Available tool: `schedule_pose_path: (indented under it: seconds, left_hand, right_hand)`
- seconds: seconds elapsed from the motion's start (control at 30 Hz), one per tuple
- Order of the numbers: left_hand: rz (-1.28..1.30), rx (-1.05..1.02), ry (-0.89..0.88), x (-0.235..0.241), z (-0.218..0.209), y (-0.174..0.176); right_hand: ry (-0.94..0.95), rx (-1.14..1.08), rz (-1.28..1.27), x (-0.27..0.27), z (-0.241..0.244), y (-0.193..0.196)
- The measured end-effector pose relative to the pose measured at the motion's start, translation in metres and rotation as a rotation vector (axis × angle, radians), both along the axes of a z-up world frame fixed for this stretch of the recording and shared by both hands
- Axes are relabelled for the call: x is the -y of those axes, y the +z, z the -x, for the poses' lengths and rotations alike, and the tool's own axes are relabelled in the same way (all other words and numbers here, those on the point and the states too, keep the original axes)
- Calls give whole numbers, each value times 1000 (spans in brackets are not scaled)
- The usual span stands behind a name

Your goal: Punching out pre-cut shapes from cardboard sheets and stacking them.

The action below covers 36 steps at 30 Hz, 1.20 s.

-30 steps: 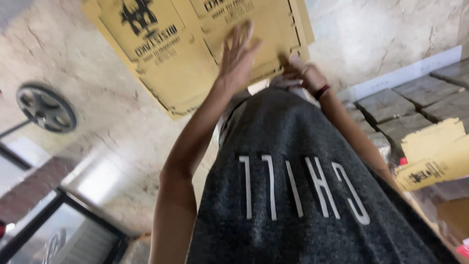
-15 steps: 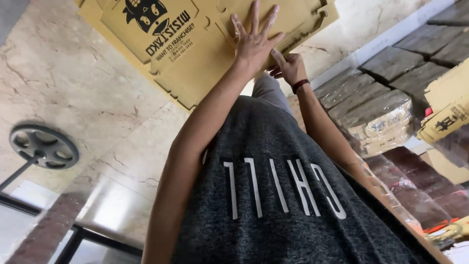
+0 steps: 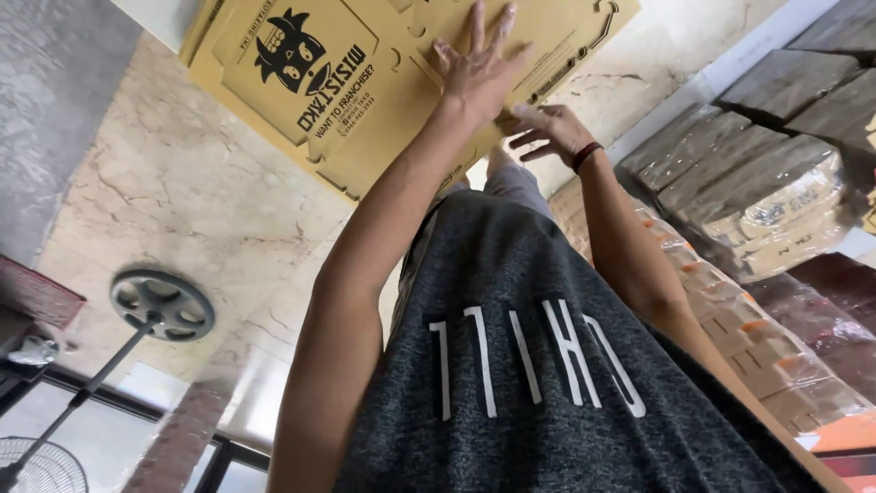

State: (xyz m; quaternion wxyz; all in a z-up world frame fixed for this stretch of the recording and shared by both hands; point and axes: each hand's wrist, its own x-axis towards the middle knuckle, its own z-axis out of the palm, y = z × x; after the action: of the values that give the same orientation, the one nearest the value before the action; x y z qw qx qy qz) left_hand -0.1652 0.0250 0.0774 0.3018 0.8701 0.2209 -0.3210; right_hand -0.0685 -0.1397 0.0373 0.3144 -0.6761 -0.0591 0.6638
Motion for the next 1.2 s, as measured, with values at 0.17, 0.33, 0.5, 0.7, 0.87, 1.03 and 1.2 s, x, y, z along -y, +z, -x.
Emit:
schedule_pose_path:
  seconds: [0.17, 0.33, 0.5, 0.7, 0.87, 1.03, 1.2]
  left_hand:
    - [-197, -130, 56, 25, -1, -11]
    - [-296, -190, -30, 30, -11, -3]
    - [-288, -177, 34, 21, -17, -12]
    - [-151, -185, -70, -3, -5, 12]
    - [-212, -151, -78, 1, -5, -2]
    - [-258, -161, -104, 4, -3, -10]
    - [-214, -138, -50, 5, -3, -21]
  right_hand:
    - [-5, -113, 39, 6, 39, -35]
    - [-106, 62, -35, 7, 58, -40]
    - [-361, 61, -47, 0, 70, -32]
    - [-660, -84, 137, -16, 84, 1]
    - [-711, -70, 216, -23, 81, -4]
    - [-754, 126, 122, -19, 87, -27]
    - [-680, 154, 212, -27, 90, -3]
